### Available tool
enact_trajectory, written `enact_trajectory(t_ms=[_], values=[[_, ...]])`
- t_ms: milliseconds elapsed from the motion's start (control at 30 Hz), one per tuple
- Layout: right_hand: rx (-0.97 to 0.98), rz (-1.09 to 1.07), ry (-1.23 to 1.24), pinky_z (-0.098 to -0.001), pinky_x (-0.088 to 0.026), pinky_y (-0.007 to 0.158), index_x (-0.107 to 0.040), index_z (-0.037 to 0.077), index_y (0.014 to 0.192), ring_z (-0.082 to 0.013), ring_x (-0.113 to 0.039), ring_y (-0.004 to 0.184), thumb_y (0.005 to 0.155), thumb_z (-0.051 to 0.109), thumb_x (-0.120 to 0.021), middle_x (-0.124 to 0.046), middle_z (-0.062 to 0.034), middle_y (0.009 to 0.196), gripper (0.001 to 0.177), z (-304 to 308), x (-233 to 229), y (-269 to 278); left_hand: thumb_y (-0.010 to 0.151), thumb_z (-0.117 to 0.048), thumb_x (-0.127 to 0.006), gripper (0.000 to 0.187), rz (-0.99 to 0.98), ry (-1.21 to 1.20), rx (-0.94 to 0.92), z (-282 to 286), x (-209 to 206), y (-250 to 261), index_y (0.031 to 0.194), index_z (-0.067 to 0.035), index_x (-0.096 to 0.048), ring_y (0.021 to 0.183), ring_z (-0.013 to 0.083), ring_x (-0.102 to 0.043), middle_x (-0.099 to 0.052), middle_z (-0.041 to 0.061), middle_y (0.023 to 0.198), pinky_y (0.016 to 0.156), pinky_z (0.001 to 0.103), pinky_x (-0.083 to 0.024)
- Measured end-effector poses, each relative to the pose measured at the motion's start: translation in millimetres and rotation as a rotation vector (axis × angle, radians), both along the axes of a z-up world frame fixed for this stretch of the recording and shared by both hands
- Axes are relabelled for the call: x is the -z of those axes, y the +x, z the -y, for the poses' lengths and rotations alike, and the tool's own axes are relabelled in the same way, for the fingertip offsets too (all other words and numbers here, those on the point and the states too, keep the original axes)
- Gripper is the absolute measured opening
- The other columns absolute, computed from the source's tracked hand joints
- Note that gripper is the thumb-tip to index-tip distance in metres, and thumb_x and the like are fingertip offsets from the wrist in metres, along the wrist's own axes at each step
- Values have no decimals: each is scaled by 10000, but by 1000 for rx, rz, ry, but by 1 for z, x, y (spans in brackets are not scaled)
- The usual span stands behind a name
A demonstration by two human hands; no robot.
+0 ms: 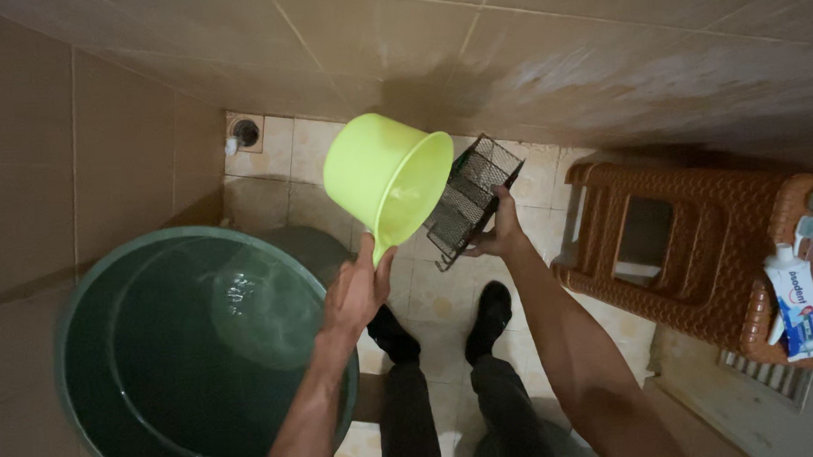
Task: The person removes a black wire mesh basket from a wall mount and places it on the floor. They then scoop water from a green basin using a yellow scoop and pour it over the basket. Finally, they wipe the wet basket thoroughly with a yellow cloth.
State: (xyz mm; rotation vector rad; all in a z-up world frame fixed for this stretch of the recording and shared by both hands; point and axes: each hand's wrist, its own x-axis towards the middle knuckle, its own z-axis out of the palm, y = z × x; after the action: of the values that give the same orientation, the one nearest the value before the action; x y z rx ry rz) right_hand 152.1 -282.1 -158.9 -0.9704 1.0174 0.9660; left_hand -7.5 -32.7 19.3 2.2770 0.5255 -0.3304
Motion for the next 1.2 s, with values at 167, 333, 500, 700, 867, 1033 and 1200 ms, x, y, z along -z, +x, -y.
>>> enact_trajectory(t_ms=[167,333,500,700,867,1033,1200], values=[[203,-172,120,-761,-286,1045,-343,198,1545,-529,-308,1406,804,686,-523,-294,-282,1543,905,-3,6,-1,1021,-404,-550,329,-104,-30,33,-1,-11,6,1152,-109,-487,798,583,-610,-663,340,787,679,664,-466],[330,-255,208,-773,-294,1044,-316,136,1565,-616,-260,1390,805,688,-514,-263,-307,1559,960,-15,16,-5,1011,-370,-571,309,-24,14,95,-5,-13,9,1119,-91,-493,788,554,-629,-692,288,826,665,631,-489],[335,-293,220,-765,-300,1029,-326,130,1571,-618,-255,1387,820,691,-526,-221,-346,1551,959,-28,14,-8,1007,-297,-602,267,124,41,146,-8,-3,3,1067,-52,-513,794,477,-675,-720,236,919,661,575,-526],[287,-218,202,-767,-324,1029,-374,124,1517,-524,-333,1397,807,637,-525,-333,-169,1571,889,-39,5,-8,963,-249,-646,225,231,103,175,-12,2,3,1053,-74,-536,823,461,-675,-717,158,1085,682,550,-538],[283,-155,187,-750,-335,1039,-403,140,1499,-427,-385,1396,877,597,-406,-371,-187,1519,773,-46,-16,-10,926,-201,-672,199,248,130,172,-16,0,7,1041,-94,-550,842,445,-669,-716,126,1076,709,530,-550],[290,-49,310,-652,-453,1014,-498,73,1464,-418,-514,1315,926,680,-388,-477,-238,1488,819,-51,-26,-13,897,-156,-702,234,363,119,196,-17,-1,8,1044,-77,-538,858,394,-693,-695,132,1019,684,508,-555],[171,80,427,-673,-499,932,-529,87,1401,-424,-595,1207,926,654,-365,-620,-203,1342,758,-30,18,-15,874,-143,-741,236,386,127,195,-17,-7,9,994,-76,-550,839,384,-682,-697,119,968,676,492,-555]])
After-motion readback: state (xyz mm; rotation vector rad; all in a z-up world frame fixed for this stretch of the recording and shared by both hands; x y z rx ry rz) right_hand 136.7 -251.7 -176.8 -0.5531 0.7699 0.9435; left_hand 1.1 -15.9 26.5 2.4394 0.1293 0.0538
